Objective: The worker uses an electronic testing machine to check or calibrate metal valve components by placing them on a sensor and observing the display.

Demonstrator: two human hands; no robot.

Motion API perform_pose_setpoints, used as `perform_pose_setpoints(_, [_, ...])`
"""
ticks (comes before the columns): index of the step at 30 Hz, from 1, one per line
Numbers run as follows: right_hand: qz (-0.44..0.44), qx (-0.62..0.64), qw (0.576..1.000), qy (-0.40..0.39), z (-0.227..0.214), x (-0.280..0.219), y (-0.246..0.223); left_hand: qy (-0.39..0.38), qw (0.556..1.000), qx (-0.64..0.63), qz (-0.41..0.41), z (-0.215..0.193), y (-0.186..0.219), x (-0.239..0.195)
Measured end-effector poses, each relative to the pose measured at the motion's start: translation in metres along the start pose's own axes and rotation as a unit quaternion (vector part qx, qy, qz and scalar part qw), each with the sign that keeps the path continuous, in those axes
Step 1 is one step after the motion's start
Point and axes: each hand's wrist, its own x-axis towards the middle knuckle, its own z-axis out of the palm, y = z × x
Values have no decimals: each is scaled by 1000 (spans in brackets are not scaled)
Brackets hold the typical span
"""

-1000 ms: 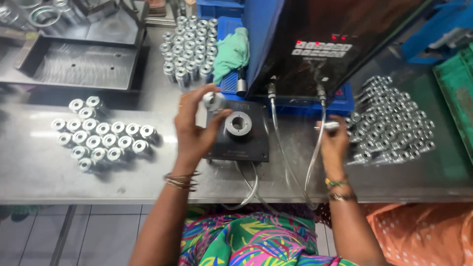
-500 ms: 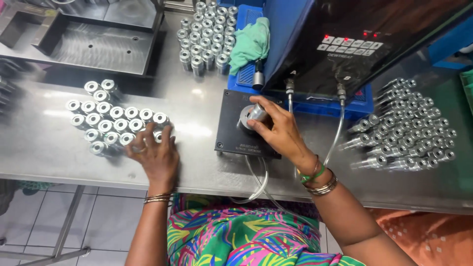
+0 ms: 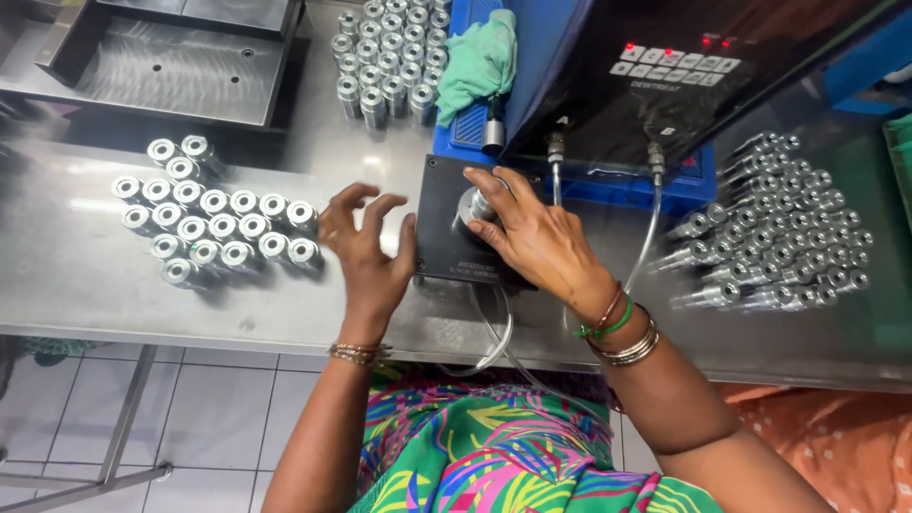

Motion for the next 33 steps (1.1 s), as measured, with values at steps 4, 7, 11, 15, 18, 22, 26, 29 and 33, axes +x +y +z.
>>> perform_pose_setpoints(4, [-118,54,990,54,25,4,28,11,997,-70,11,18,32,18])
perform_pose_setpoints(7, [-51,68,996,29,23,0,22,1,987,-162,13,34,54,26])
perform_pose_setpoints(11, [-13,12,999,44,20,-4,12,-9,978,-209,-1,47,66,30])
perform_pose_setpoints(15, [-102,68,991,57,56,9,54,-11,965,-254,-60,56,57,31])
perform_pose_setpoints(18, [-42,53,996,67,26,2,21,3,951,-300,-79,68,35,27])
perform_pose_setpoints(22, [-63,57,987,134,38,-5,22,-31,915,-355,-187,71,21,23])
perform_pose_setpoints(26, [-101,131,974,157,44,-3,25,-46,915,-343,-207,64,17,21])
perform_pose_setpoints(29, [-25,57,994,88,24,-6,6,-41,914,-355,-191,69,18,21])
perform_pose_setpoints(33, [-53,94,989,97,45,-12,19,-41,936,-317,-151,67,23,22])
